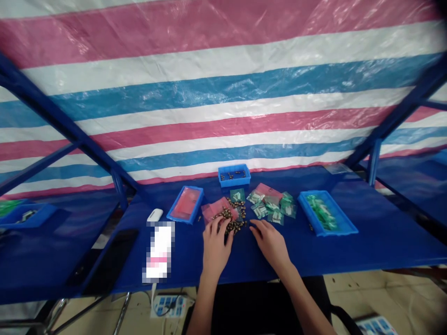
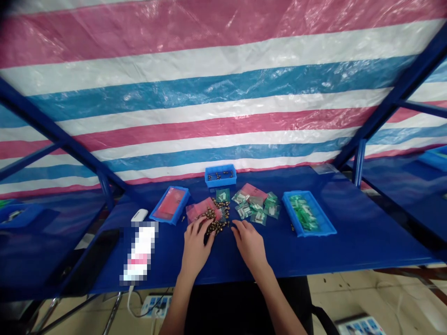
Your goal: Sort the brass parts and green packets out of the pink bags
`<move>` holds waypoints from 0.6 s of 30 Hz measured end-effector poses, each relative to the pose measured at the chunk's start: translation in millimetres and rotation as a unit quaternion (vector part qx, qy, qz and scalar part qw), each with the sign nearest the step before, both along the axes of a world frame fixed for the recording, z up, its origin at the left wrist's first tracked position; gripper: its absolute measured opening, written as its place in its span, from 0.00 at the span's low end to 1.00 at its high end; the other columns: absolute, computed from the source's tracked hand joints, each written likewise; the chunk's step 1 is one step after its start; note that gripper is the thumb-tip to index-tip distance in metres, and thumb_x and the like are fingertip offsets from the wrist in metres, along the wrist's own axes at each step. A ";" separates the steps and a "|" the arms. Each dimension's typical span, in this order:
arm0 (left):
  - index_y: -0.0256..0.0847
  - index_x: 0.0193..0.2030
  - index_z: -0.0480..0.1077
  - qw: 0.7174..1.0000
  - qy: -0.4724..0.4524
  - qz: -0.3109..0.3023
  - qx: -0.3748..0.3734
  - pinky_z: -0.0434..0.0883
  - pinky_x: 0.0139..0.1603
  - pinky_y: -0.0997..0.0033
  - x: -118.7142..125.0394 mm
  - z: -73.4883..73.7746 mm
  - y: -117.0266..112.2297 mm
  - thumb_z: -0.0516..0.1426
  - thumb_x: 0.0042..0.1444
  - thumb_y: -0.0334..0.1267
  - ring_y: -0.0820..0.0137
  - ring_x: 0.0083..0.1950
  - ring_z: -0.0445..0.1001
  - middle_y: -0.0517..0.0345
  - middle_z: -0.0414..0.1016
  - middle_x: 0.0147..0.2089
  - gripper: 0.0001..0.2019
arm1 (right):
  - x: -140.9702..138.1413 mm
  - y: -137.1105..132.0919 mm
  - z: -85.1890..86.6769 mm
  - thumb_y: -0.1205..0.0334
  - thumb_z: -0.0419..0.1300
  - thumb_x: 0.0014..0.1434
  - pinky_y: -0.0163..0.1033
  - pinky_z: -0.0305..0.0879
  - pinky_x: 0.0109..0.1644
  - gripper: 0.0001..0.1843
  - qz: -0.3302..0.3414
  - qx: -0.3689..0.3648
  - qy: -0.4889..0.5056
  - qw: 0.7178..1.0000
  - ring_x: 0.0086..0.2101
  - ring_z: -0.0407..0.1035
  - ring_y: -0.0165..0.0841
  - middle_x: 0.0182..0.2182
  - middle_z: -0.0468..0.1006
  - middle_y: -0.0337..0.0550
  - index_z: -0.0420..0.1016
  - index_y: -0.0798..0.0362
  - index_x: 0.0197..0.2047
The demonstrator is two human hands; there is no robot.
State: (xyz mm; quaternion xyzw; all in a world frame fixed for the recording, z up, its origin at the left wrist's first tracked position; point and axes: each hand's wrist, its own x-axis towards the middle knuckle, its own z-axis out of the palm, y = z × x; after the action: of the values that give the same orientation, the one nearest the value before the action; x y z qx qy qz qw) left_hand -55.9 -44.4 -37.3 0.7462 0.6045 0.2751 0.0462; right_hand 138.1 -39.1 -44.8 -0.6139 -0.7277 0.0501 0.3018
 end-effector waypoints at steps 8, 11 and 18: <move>0.52 0.62 0.67 1.000 0.003 0.005 -0.001 0.66 0.61 0.54 0.5 0.6 -0.9 0.53 0.65 0.37 0.59 0.62 0.64 0.54 0.68 0.62 0.18 | -15.4 13.2 -5.0 0.61 0.50 0.70 0.34 0.66 0.31 0.11 0.033 0.008 -0.068 0.997 0.42 0.74 0.37 0.38 0.75 0.46 0.73 0.46 0.49; 0.52 0.61 0.67 1.000 0.001 0.006 -0.003 0.66 0.60 0.54 0.5 0.9 -1.2 0.53 0.66 0.37 0.59 0.62 0.64 0.54 0.68 0.62 0.18 | -13.7 17.1 -5.5 0.59 0.51 0.70 0.34 0.67 0.33 0.10 0.038 -0.003 -0.039 0.999 0.39 0.74 0.36 0.36 0.76 0.44 0.73 0.48 0.41; 0.51 0.62 0.66 1.000 0.003 0.003 -0.007 0.65 0.62 0.54 -0.9 -2.0 -0.4 0.53 0.66 0.38 0.59 0.64 0.62 0.55 0.67 0.63 0.18 | 3.9 -41.0 63.5 0.57 0.57 0.68 0.35 0.69 0.33 0.07 0.027 0.185 0.110 0.976 0.27 0.73 0.31 0.30 0.77 0.40 0.74 0.49 0.45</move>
State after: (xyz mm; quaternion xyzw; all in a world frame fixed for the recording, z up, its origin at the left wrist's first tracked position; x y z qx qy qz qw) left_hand -56.8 -44.8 -39.3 0.7451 0.6086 0.2685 0.0486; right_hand 142.1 -80.1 18.7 -0.5181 -0.7033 -0.0100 0.4867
